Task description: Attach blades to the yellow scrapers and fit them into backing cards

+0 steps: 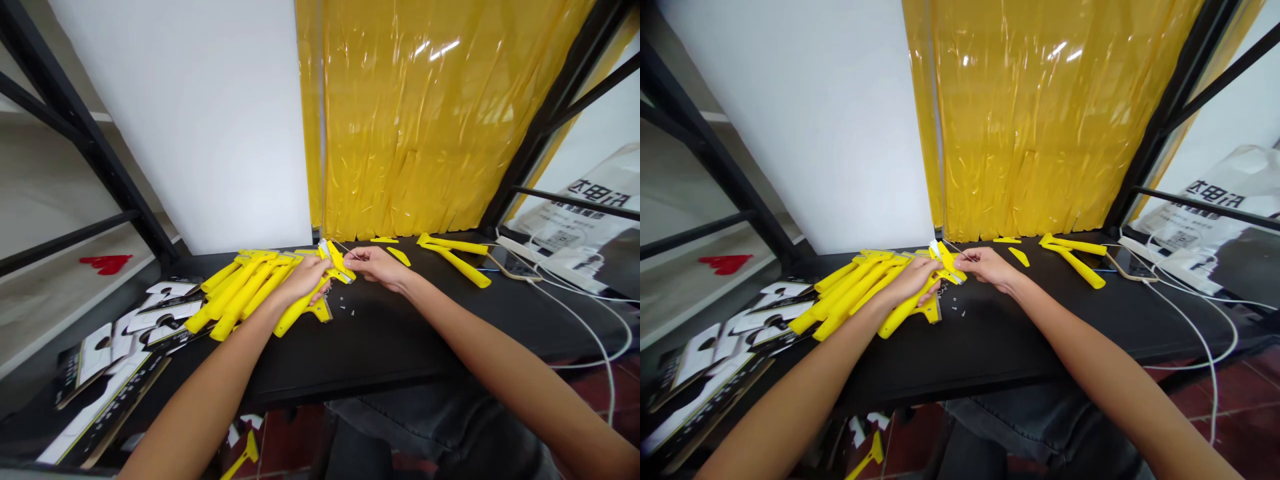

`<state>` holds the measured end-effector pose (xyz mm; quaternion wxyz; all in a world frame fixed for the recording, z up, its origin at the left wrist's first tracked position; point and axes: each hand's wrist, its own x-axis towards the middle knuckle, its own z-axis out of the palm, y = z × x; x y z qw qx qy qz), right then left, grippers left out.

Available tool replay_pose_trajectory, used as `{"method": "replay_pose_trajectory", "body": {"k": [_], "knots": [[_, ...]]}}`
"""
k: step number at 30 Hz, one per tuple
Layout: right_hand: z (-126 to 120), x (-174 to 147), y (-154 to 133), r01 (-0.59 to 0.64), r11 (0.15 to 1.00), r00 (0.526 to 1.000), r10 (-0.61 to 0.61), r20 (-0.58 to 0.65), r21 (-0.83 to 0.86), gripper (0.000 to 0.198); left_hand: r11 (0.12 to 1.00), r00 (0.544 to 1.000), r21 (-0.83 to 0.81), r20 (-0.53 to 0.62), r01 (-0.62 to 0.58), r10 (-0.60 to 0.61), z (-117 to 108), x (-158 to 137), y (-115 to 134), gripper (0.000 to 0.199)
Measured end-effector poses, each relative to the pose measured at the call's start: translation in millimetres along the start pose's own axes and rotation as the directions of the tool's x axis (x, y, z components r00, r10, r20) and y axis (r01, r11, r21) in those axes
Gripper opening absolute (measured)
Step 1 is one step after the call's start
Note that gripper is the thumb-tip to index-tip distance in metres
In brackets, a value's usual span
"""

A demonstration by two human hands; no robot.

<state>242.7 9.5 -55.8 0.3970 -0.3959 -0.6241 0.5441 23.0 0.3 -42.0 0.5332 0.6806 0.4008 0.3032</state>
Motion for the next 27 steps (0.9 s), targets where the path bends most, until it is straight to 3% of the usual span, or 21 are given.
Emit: {"method": "replay_pose_trajectory", "body": {"k": [4, 8, 12, 17, 22, 27], "knots": [[7, -2, -2, 0.037, 0.997, 0.998, -0.041, -0.054, -0.074, 0.043, 0.998, 0.999, -0.060, 0.043, -0.020, 0.022, -1, -1, 2, 0.032], [13, -3, -5, 0.095, 0.979, 0.990, -0.112, -0.089, -0.182, 0.043, 0.999, 0.998, 0.027, 0.057, -0.021, 0.019, 1, -6, 8, 0.039], [15, -2, -5, 0.152, 0.971, 0.980, -0.172, -0.100, -0.183, 0.043, 0.998, 0.996, 0.057, 0.085, -0.028, 0.023, -1, -4, 7, 0.042], [15, 0, -2, 0.090, 0.990, 0.988, -0.103, -0.115, -0.113, 0.045, 0.992, 0.989, -0.125, 0.144, -0.015, 0.033, -5, 1, 0, 0.040], [17, -1, 0, 0.041, 0.999, 0.996, -0.043, -0.077, -0.020, 0.045, 0.992, 0.997, -0.117, 0.062, -0.043, 0.051, 0, 0, 1, 0.042], [17, -1, 3, -0.022, 0.991, 1.000, 0.021, 0.005, 0.130, 0.041, 0.989, 0.995, -0.139, 0.084, -0.050, 0.062, -2, -1, 0, 0.041]]}}
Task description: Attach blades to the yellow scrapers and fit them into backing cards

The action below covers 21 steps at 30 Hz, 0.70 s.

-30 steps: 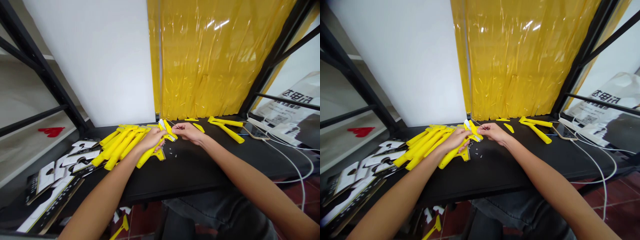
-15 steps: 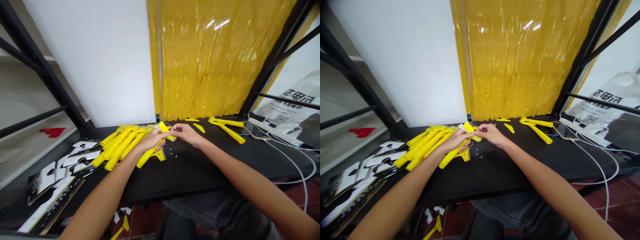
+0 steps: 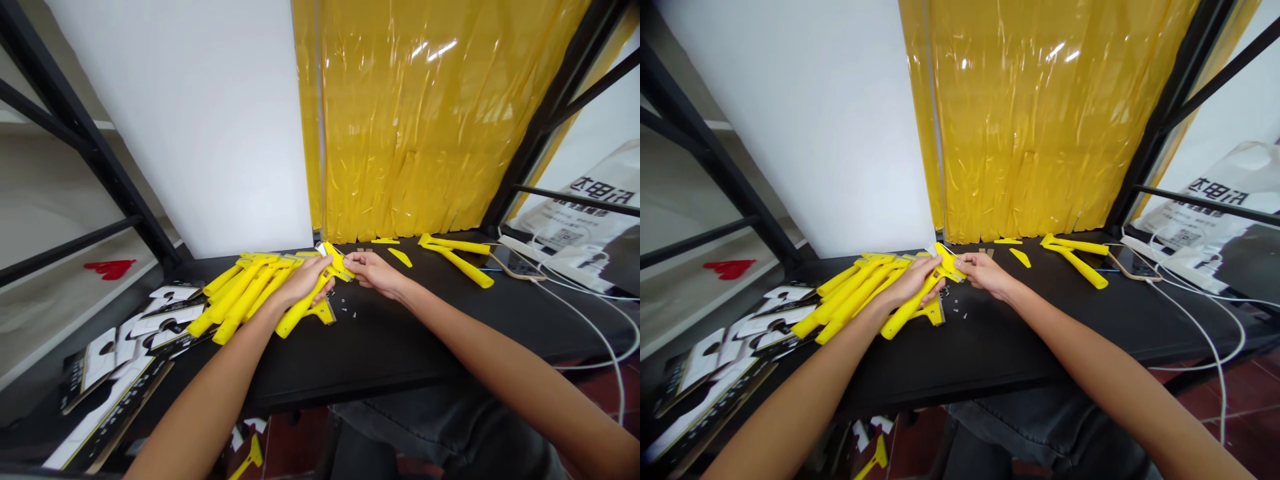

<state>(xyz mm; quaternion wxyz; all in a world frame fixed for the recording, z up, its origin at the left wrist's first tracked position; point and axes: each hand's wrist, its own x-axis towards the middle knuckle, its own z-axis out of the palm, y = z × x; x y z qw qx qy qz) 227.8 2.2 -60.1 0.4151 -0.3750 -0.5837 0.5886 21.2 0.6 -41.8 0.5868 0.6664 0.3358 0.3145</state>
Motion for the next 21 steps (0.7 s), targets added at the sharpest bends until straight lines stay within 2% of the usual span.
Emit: {"method": "replay_pose_trajectory", "body": {"k": [5, 10, 17, 21], "knots": [[-1, 0, 0, -0.020, 0.998, 0.999, 0.017, 0.049, 0.065, 0.039, 1.000, 1.000, -0.003, 0.022, 0.007, -0.007, -2, 1, 1, 0.038], [-2, 1, 0, -0.027, 0.994, 0.999, 0.022, 0.046, 0.103, 0.039, 0.998, 0.997, 0.059, -0.072, 0.031, -0.027, 0, 1, 0, 0.038], [-14, 1, -13, 0.161, 0.969, 0.986, -0.151, -0.066, 0.186, 0.036, 0.986, 0.998, 0.166, -0.061, 0.009, 0.001, 1, 2, -1, 0.042], [-13, -2, -17, 0.169, 0.978, 0.985, -0.161, -0.066, 0.120, 0.037, 0.984, 0.997, 0.178, -0.073, -0.003, 0.016, 2, 2, 0, 0.046]]}}
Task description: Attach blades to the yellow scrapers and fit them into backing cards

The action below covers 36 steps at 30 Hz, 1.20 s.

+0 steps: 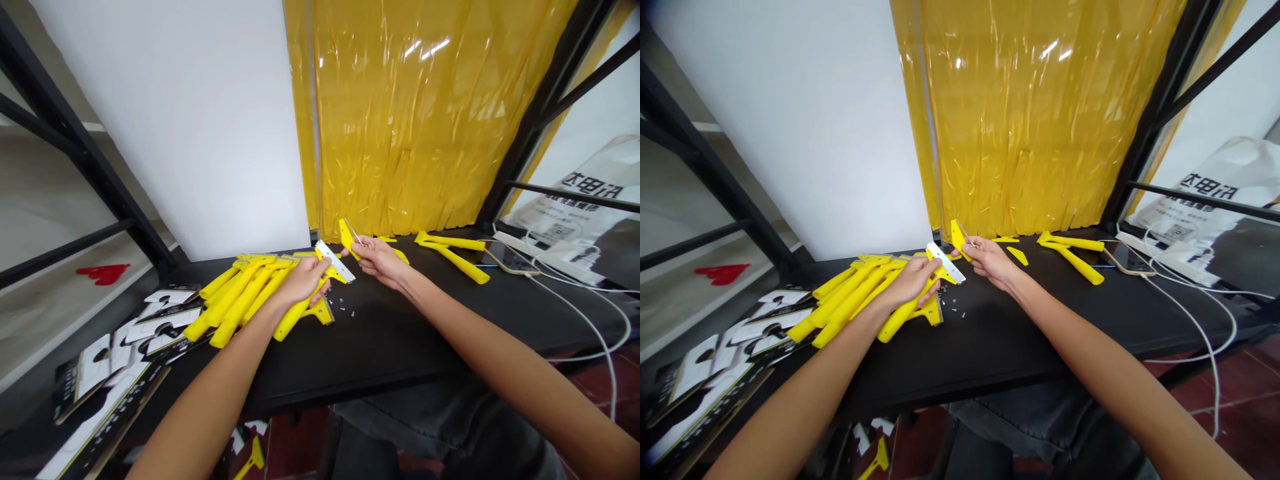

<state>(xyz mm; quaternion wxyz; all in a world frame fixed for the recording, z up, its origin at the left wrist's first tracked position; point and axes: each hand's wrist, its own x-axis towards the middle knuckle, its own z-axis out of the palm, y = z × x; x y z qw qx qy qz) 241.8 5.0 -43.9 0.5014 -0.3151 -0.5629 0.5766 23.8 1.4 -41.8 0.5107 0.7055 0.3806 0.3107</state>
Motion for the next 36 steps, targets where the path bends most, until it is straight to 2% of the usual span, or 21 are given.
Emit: {"method": "replay_pose_trajectory", "body": {"k": [4, 9, 16, 21, 25, 31, 36], "knots": [[7, -3, 1, -0.041, 0.993, 0.999, 0.037, -0.036, -0.111, 0.041, 1.000, 0.999, 0.026, -0.031, 0.008, -0.007, -1, 0, 0, 0.049], [14, -3, 6, -0.014, 0.960, 0.995, -0.014, -0.096, -0.280, 0.046, 1.000, 0.998, -0.003, -0.067, 0.022, -0.022, 0, 1, 0, 0.043], [14, -4, 9, -0.063, 0.989, 0.995, 0.051, -0.089, -0.134, 0.046, 1.000, 0.998, 0.013, -0.055, 0.015, -0.015, 1, 1, 0, 0.040], [14, -3, 8, -0.015, 0.974, 0.997, -0.002, -0.073, -0.226, 0.044, 1.000, 0.999, -0.002, -0.048, 0.003, -0.003, 1, 0, 0, 0.044], [12, -3, 8, -0.040, 0.989, 0.997, 0.029, -0.077, -0.143, 0.042, 1.000, 0.999, 0.009, -0.048, -0.006, 0.006, 0, 0, 1, 0.048], [9, -2, 8, -0.050, 0.989, 0.998, 0.044, -0.045, -0.142, 0.039, 0.998, 0.998, 0.033, 0.025, -0.058, 0.057, -2, 0, -1, 0.050], [8, -2, 10, -0.041, 0.990, 0.999, 0.038, -0.030, -0.136, 0.037, 0.998, 0.999, 0.061, -0.037, -0.005, 0.007, 0, 0, 1, 0.050]]}}
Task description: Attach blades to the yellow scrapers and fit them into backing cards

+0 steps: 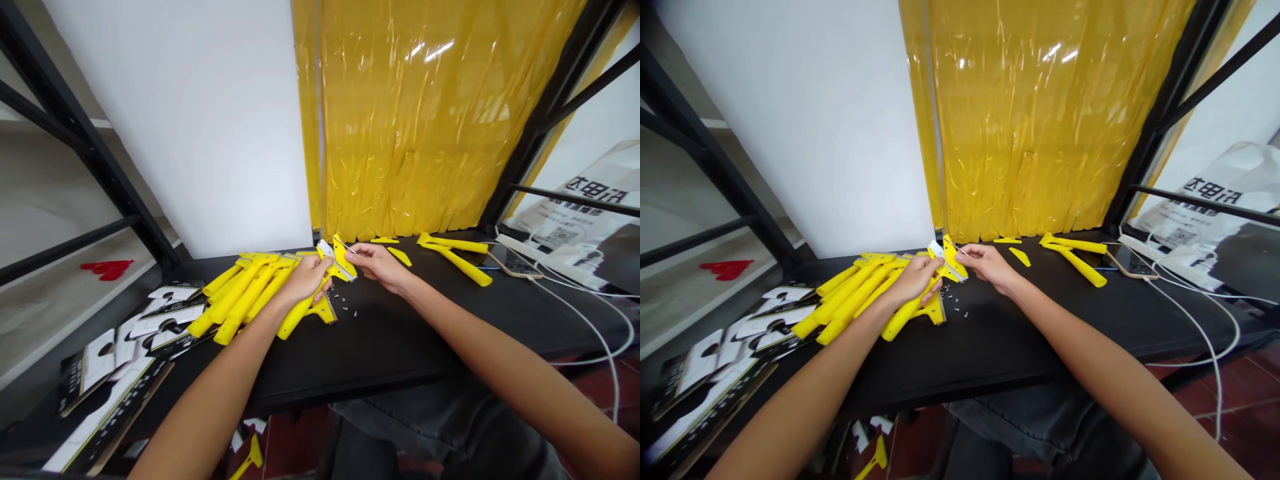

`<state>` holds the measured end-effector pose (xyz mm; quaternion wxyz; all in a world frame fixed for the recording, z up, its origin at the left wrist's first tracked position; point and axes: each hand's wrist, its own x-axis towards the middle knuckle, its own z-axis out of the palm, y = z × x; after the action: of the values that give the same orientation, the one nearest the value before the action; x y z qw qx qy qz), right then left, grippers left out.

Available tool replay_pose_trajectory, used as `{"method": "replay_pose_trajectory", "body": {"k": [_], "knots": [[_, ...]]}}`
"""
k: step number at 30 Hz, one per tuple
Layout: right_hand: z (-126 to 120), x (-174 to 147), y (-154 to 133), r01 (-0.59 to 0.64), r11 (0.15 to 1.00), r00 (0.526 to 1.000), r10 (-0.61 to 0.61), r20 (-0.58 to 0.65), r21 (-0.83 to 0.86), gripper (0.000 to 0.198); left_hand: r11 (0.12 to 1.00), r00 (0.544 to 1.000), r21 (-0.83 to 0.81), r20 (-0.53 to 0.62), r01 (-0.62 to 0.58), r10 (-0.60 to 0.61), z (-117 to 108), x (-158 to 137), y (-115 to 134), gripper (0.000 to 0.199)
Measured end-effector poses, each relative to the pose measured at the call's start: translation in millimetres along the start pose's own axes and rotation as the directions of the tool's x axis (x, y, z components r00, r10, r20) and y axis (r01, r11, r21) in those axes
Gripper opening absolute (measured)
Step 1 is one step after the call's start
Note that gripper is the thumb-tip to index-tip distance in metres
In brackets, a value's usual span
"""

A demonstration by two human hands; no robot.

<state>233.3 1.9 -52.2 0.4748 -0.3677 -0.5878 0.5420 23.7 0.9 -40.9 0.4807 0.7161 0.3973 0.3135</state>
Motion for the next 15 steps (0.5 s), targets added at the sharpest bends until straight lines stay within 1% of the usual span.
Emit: {"method": "replay_pose_trajectory", "body": {"k": [3, 7, 12, 15], "knots": [[-1, 1, 2, 0.004, 1.000, 1.000, -0.004, -0.008, -0.009, 0.038, 1.000, 1.000, -0.003, -0.015, 0.015, -0.015, 2, 1, 0, 0.048], [-1, 3, 4, 0.018, 1.000, 0.999, -0.018, -0.033, -0.016, 0.041, 1.000, 0.999, -0.016, -0.034, 0.005, -0.006, 3, 1, 0, 0.047], [5, 2, 3, 0.020, 0.999, 0.996, -0.022, -0.087, -0.025, 0.046, 0.998, 0.998, -0.052, -0.054, 0.025, -0.028, 5, 0, 0, 0.042], [9, 1, 0, 0.022, 0.999, 0.993, -0.027, -0.118, -0.044, 0.048, 0.999, 0.998, -0.046, -0.059, 0.026, -0.029, 6, 0, 0, 0.040]]}}
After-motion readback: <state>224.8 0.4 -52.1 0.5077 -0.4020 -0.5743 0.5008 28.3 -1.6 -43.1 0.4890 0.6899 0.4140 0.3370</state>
